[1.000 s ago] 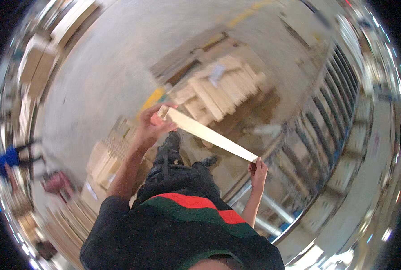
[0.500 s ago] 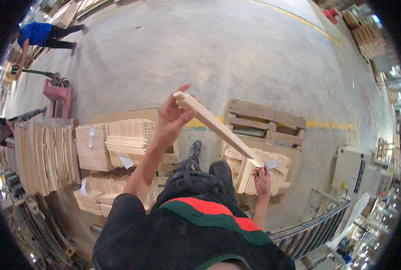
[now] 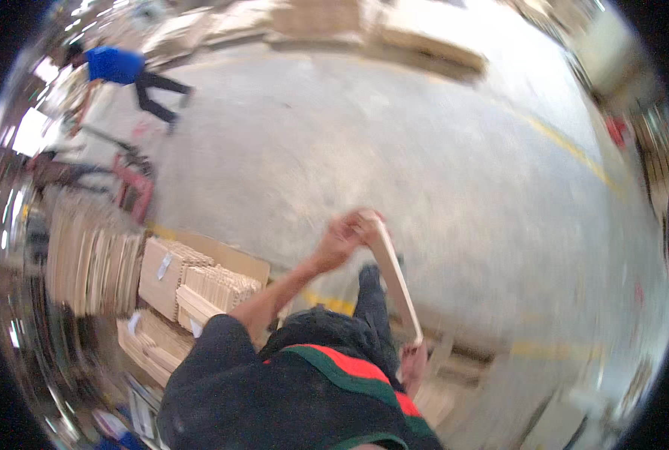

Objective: The person picks up wooden planks from a stack, walks to a conveyor belt, and places them on the belt. The person then picks up planks from the belt, inspects them, and stacks them back onto a pile.

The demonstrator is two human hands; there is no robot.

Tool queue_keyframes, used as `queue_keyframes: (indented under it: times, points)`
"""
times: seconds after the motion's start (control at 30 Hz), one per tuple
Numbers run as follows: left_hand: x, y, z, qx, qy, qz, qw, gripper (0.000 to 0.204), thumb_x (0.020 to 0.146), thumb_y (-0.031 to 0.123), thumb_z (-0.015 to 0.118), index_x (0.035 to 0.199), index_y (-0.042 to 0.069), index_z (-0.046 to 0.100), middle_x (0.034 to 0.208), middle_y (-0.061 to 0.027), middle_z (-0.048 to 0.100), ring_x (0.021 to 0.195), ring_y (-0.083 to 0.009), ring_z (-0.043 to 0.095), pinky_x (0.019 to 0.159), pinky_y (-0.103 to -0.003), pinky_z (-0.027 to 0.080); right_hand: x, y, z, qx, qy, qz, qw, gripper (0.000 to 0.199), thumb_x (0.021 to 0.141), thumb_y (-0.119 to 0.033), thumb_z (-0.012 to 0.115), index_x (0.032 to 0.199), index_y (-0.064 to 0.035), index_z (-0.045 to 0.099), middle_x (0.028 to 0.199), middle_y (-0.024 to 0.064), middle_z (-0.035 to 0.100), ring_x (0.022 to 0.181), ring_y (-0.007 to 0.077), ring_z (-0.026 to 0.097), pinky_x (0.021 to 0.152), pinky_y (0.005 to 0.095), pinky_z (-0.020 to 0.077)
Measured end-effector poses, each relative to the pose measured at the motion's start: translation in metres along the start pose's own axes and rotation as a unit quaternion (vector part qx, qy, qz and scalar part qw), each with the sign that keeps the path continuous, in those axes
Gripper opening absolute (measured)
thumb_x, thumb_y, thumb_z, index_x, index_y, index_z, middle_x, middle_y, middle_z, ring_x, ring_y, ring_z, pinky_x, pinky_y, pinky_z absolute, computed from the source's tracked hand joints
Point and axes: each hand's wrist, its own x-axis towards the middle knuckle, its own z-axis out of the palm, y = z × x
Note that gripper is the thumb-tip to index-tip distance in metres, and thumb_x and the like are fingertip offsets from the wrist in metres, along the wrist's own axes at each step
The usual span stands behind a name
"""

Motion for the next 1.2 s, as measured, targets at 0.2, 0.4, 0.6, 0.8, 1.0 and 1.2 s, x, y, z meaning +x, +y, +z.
queue_keyframes:
  times: [0.2,0.4,0.6,0.8,1.0,1.2]
  points:
    - [0.173,-0.032,0.078,0.066,0.067,-0.041,0.995,0.03,0.092,0.024,0.059,0.108,-0.001,0.063,0.095,-0.0075,0.066,0.088,-0.0137,0.062,0.077,-0.031,0.053,0.138,-0.146,0.039,0.011,0.068,0.044,0.997,0.024,0.096,-0.033,0.047,0.098,-0.0098,0.053,0.073,0.0009,0.051,0.066,0.0156,0.052,0.062,0.0323,0.0486]
    - [0.38,-0.064,0.143,0.172,0.081,-0.124,0.974,0.03,0.089,0.027,0.062,0.091,-0.002,0.069,0.079,-0.0061,0.067,0.071,-0.0096,0.06,0.068,-0.026,0.051,0.274,-0.385,0.08,-0.104,0.101,-0.063,0.987,0.022,0.094,-0.036,0.052,0.09,-0.0146,0.055,0.07,-0.0004,0.053,0.064,0.0138,0.053,0.059,0.0312,0.0467]
    - [0.598,-0.157,0.273,0.251,-0.034,-0.184,0.95,0.033,0.088,0.03,0.063,0.087,-0.003,0.069,0.071,-0.0055,0.067,0.067,-0.0092,0.062,0.063,-0.025,0.051,0.377,-0.534,0.073,-0.156,0.234,-0.103,0.954,0.028,0.094,-0.037,0.048,0.087,-0.0107,0.052,0.066,0.0025,0.05,0.061,0.0178,0.054,0.055,0.0301,0.0473]
    - [0.857,-0.23,0.545,0.27,-0.275,-0.131,0.913,0.03,0.09,0.025,0.06,0.093,-0.005,0.067,0.071,-0.0071,0.067,0.068,-0.0117,0.064,0.063,-0.026,0.052,0.475,-0.649,0.013,-0.105,0.423,-0.133,0.89,0.045,0.095,-0.046,0.042,0.087,-0.0031,0.055,0.064,0.0076,0.054,0.05,0.0231,0.06,0.048,0.0361,0.0524]
    - [0.924,-0.271,0.732,0.407,-0.587,0.013,0.699,0.027,0.092,0.021,0.053,0.083,-0.002,0.064,0.07,-0.0121,0.066,0.065,-0.0227,0.065,0.063,-0.033,0.051,0.448,-0.676,0.029,0.051,0.507,-0.196,0.838,0.05,0.093,-0.047,0.047,0.08,0.0003,0.058,0.064,0.0082,0.058,0.053,0.0205,0.063,0.048,0.031,0.0524]
    - [0.946,-0.369,0.946,0.417,-0.66,0.16,0.604,0.024,0.091,0.022,0.052,0.086,0.0,0.062,0.075,-0.0166,0.062,0.067,-0.0326,0.062,0.062,-0.04,0.05,0.472,-0.818,-0.052,0.107,0.627,-0.066,0.769,0.058,0.092,-0.047,0.046,0.096,0.0094,0.062,0.078,0.0161,0.063,0.057,0.0256,0.066,0.056,0.035,0.055]
